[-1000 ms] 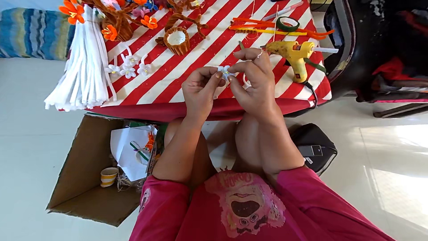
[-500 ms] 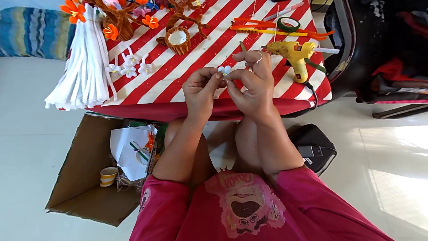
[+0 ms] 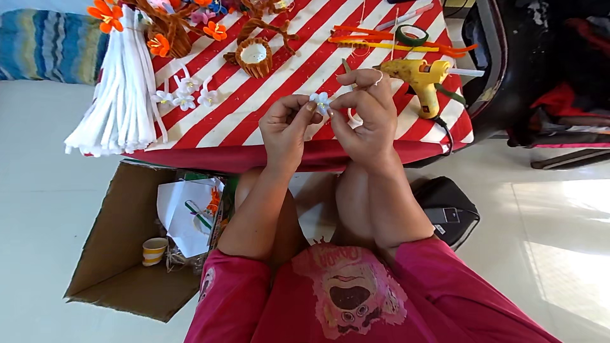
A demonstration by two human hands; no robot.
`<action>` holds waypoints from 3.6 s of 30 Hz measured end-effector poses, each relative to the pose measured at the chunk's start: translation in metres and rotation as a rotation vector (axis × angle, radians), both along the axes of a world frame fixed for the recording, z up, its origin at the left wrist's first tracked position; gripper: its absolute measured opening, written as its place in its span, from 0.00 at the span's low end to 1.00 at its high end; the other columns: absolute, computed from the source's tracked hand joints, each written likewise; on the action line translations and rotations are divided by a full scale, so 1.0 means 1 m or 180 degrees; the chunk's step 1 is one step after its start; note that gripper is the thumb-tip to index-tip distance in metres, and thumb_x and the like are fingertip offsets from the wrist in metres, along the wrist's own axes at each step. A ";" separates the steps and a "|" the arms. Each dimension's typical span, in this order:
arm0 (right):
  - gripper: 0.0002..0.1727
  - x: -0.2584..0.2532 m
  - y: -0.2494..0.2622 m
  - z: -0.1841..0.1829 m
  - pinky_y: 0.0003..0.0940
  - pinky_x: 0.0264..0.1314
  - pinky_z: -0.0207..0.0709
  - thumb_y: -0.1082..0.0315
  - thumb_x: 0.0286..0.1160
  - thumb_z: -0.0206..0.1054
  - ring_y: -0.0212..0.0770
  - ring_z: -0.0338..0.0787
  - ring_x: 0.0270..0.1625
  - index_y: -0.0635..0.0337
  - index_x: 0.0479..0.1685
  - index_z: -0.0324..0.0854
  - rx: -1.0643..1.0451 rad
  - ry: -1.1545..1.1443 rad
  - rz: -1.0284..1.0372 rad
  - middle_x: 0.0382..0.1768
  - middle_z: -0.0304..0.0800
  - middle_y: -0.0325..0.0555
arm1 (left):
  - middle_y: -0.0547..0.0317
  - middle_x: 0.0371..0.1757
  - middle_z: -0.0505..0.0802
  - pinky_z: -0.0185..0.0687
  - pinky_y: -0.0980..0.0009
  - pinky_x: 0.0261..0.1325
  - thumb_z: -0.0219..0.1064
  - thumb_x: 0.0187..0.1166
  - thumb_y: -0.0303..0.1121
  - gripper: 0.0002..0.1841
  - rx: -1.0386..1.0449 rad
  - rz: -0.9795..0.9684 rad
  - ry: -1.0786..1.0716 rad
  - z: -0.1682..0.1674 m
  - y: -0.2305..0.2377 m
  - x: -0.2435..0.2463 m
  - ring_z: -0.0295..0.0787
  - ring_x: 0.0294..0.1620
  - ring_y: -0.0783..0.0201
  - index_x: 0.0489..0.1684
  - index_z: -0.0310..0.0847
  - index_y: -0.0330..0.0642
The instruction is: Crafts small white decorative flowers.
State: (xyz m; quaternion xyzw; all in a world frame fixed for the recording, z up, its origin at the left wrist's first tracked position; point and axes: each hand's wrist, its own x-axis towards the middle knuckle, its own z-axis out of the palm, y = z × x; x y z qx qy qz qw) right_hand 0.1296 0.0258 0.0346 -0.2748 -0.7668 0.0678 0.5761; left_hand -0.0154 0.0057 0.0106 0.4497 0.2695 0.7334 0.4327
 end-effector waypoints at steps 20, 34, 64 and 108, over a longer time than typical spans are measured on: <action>0.10 0.008 -0.003 0.004 0.25 0.59 0.79 0.81 0.73 0.58 0.34 0.84 0.53 0.73 0.44 0.84 -0.0691 0.0352 0.0366 0.43 0.86 0.51 | 0.67 0.39 0.94 0.91 0.75 0.44 0.67 0.81 0.21 0.07 0.0015 -0.0016 0.0281 0.000 -0.004 -0.003 0.92 0.36 0.74 0.47 0.87 0.43; 0.06 0.016 -0.001 0.007 0.40 0.57 0.74 0.72 0.72 0.66 0.35 0.86 0.43 0.63 0.35 0.88 -0.0973 -0.0217 0.0207 0.34 0.90 0.43 | 0.68 0.39 0.93 0.90 0.77 0.44 0.67 0.81 0.22 0.06 0.0187 0.0117 0.0617 -0.003 -0.002 -0.002 0.91 0.37 0.76 0.46 0.87 0.43; 0.08 0.018 -0.006 0.011 0.27 0.50 0.79 0.71 0.77 0.66 0.29 0.86 0.40 0.64 0.36 0.90 -0.1127 -0.0098 0.0080 0.34 0.90 0.43 | 0.64 0.44 0.88 0.91 0.77 0.47 0.65 0.82 0.22 0.04 0.0473 0.0519 0.1319 -0.006 0.001 -0.005 0.89 0.40 0.75 0.47 0.85 0.35; 0.08 0.023 0.001 0.007 0.27 0.51 0.76 0.74 0.75 0.64 0.28 0.84 0.39 0.64 0.33 0.89 -0.1060 -0.0198 0.0180 0.31 0.88 0.42 | 0.53 0.43 0.87 0.86 0.81 0.45 0.66 0.81 0.22 0.04 0.0761 0.0619 0.1958 -0.005 0.001 -0.002 0.86 0.39 0.74 0.43 0.84 0.28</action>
